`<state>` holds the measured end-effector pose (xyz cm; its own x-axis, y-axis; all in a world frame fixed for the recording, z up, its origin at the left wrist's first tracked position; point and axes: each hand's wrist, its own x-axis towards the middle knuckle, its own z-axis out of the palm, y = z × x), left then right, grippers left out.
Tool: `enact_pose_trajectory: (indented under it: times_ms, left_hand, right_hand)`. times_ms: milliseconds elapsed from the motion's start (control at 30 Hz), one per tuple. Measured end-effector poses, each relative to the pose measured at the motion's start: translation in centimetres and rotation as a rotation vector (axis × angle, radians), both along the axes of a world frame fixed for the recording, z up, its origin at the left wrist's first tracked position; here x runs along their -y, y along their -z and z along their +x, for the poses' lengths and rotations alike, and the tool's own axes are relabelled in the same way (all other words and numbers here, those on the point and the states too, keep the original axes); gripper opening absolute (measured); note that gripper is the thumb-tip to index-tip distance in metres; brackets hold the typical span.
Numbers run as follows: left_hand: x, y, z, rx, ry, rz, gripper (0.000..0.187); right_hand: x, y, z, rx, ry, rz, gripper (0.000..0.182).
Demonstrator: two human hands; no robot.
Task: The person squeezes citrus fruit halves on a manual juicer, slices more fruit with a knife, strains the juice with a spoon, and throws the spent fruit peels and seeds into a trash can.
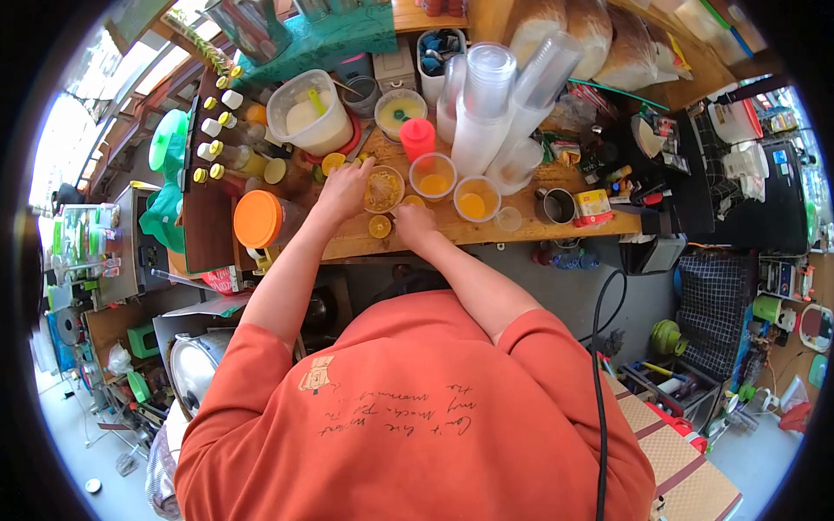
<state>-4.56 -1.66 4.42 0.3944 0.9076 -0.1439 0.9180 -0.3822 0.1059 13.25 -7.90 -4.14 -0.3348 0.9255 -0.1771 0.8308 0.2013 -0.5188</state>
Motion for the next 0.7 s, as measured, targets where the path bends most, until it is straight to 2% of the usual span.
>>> enact_pose_trajectory:
  times_ms: [67,133,267,300,333,433,533,633,700]
  left_hand:
    - [-0.1,-0.8,0.8,-0.027,0.028,-0.014,0.048]
    - [-0.1,-1.4,1.5,0.063,-0.019,-0.071,0.048]
    - [0.1,-0.1,2.2,0.022,-0.073,-0.157,0.045]
    - [0.7,0.3,2.3,0.077,-0.025,-0.048,0.042]
    - [1.1,0.9,2.3,0.135,0.025,0.060,0.040]
    - [1.6,3.3,2.4,0.104,0.044,0.185,0.035]
    - [1.3,4.0,1.9,0.031,-0.029,0.011,0.033]
    - [0.9,4.4,2.0,-0.021,0.057,0.108,0.035]
    - [0.6,4.3,2.1,-0.039,0.057,0.077,0.037]
  right_hand:
    - [0.1,-0.1,0.0,-0.016,0.018,-0.019,0.025]
    - [0.0,-0.1,0.1,-0.033,-0.005,-0.003,0.024]
    - [-0.3,-0.7,0.1,-0.047,0.010,-0.062,0.023]
    - [-0.3,-1.5,0.3,-0.046,-0.009,-0.091,0.018]
    - [-0.3,-1.7,0.4,-0.045,-0.028,-0.119,0.020]
    - [-0.3,-1.3,0.3,-0.037,-0.025,-0.106,0.021]
    - [-0.2,-1.1,0.3,-0.046,-0.017,-0.114,0.022]
    - [0.0,-0.6,0.0,-0.074,0.007,-0.063,0.023]
    - [0.1,-0.5,-0.1,-0.074,0.007,-0.080,0.023]
